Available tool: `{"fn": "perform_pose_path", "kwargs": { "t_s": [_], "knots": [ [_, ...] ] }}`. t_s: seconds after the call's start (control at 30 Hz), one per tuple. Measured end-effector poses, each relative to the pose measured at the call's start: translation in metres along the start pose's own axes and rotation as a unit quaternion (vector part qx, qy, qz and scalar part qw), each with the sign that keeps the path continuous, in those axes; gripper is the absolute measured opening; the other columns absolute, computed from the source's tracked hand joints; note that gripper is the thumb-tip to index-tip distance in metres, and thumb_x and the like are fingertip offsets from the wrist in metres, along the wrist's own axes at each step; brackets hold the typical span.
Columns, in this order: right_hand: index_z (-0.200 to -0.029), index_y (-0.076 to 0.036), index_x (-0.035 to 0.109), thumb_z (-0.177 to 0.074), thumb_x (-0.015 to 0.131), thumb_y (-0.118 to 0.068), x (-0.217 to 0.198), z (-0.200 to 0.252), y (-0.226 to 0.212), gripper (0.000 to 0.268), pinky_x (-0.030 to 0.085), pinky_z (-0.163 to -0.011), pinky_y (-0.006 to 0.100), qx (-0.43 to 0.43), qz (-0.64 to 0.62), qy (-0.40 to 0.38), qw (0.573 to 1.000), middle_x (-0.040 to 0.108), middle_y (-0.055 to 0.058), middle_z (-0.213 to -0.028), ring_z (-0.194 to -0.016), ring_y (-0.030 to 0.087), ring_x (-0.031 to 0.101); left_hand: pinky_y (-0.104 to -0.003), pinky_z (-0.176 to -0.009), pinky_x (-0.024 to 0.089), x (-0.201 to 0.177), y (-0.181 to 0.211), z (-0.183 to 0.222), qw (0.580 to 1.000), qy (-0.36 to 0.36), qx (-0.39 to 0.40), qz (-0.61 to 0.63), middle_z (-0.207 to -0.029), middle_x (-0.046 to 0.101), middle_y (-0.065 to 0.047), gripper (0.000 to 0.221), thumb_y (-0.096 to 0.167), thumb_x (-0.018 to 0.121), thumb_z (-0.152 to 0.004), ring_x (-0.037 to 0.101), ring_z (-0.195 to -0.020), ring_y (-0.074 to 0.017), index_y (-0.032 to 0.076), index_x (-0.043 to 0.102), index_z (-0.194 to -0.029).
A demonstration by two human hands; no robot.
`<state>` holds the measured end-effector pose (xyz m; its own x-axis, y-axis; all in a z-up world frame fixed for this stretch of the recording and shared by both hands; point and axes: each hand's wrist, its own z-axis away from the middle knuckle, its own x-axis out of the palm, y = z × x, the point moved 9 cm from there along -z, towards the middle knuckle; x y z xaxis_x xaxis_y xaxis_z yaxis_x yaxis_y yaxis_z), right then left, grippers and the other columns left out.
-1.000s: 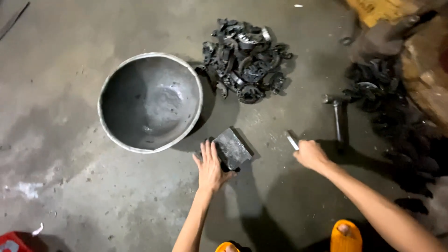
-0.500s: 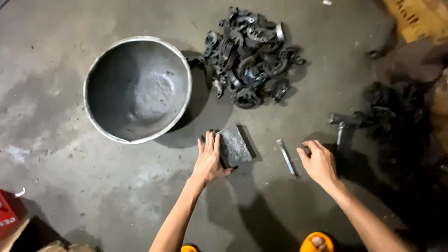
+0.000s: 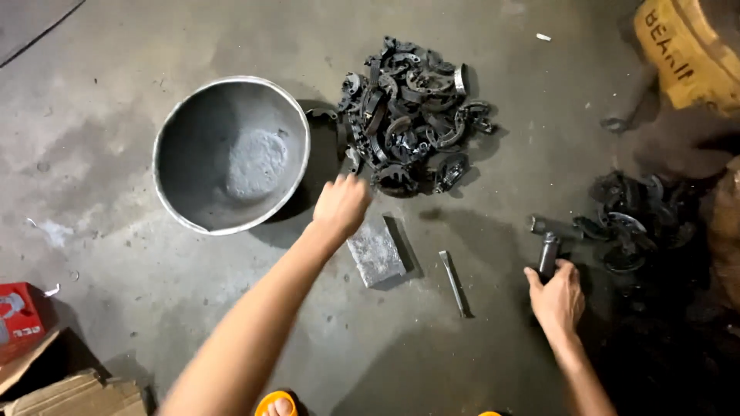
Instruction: The recorder uses a hammer and a punch tool to remove old components or pins from motorcycle brake shoes.
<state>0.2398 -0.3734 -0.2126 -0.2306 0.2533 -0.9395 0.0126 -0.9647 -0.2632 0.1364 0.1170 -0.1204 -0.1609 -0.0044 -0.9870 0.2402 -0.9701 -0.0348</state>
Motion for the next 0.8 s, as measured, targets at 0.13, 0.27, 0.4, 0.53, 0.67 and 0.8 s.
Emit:
{"fn": "perform_pose_path", "kwargs": {
  "t_s": [0.13,0.27,0.4,0.53,0.67,0.8],
  "knots": [
    [-0.137,-0.006,0.056,-0.089,0.077,-0.044,0.015,-0.014,0.008,0.065,0.056,-0.088,0.058,0.023,0.025,0.014,0.999,0.066,0.02,-0.121,-0.109,0.046,0.07,-0.046,-0.073,0.061,0.044,0.003,-0.051,0.99,0.014,-0.11,0.084,-0.104,0.067,-0.007,0.039,0.044,0.076,-0.087,0.068,-0.101,-0.0284,0.012,0.07,-0.108],
    [-0.128,-0.002,0.064,-0.087,0.079,-0.026,0.018,-0.032,0.037,0.049,0.056,-0.082,0.052,0.068,-0.043,0.004,0.997,0.073,0.019,-0.104,-0.101,0.041,0.073,-0.049,-0.08,0.058,0.055,0.0,-0.057,0.975,0.027,-0.177,0.132,-0.101,0.067,-0.011,0.025,0.031,0.073,-0.089,0.068,-0.099,-0.0319,0.009,0.072,-0.099],
    [-0.101,0.008,0.066,-0.09,0.072,-0.011,-0.033,0.03,-0.052,0.023,0.046,-0.046,0.039,0.053,-0.284,-0.042,0.957,0.059,0.018,-0.063,-0.05,0.026,0.058,-0.053,-0.075,0.059,-0.008,-0.007,-0.026,0.987,0.008,-0.099,0.13,-0.091,0.071,-0.014,0.023,0.027,0.073,-0.079,0.072,-0.089,-0.0346,0.008,0.078,-0.091],
    [-0.074,-0.002,0.063,-0.098,0.063,-0.025,-0.033,0.082,-0.135,0.034,0.044,-0.037,0.035,0.046,-0.393,-0.147,0.907,0.058,0.015,-0.046,-0.032,0.026,0.057,-0.057,-0.083,0.056,-0.001,-0.011,0.05,0.986,-0.01,-0.019,0.168,-0.095,0.069,-0.019,0.032,0.033,0.068,-0.081,0.069,-0.096,-0.0384,0.006,0.072,-0.097],
    [-0.071,0.0,0.058,-0.102,0.056,-0.023,-0.023,0.117,-0.213,0.038,0.043,-0.029,0.036,-0.002,-0.41,-0.228,0.883,0.05,0.015,-0.038,-0.026,0.026,0.052,-0.051,-0.073,0.057,0.012,-0.006,0.108,0.956,0.062,-0.052,0.282,-0.085,0.061,-0.016,0.022,0.027,0.072,-0.081,0.066,-0.083,-0.0392,0.007,0.067,-0.085],
    [-0.076,0.001,0.058,-0.102,0.059,-0.022,-0.043,0.14,-0.264,0.034,0.045,-0.028,0.034,-0.076,-0.338,-0.237,0.908,0.055,0.016,-0.042,-0.028,0.024,0.056,-0.043,-0.074,0.057,0.034,0.011,0.135,0.918,0.145,-0.071,0.362,-0.089,0.057,-0.012,0.018,0.02,0.072,-0.088,0.065,-0.087,-0.0352,0.005,0.069,-0.098]
  ]
}}
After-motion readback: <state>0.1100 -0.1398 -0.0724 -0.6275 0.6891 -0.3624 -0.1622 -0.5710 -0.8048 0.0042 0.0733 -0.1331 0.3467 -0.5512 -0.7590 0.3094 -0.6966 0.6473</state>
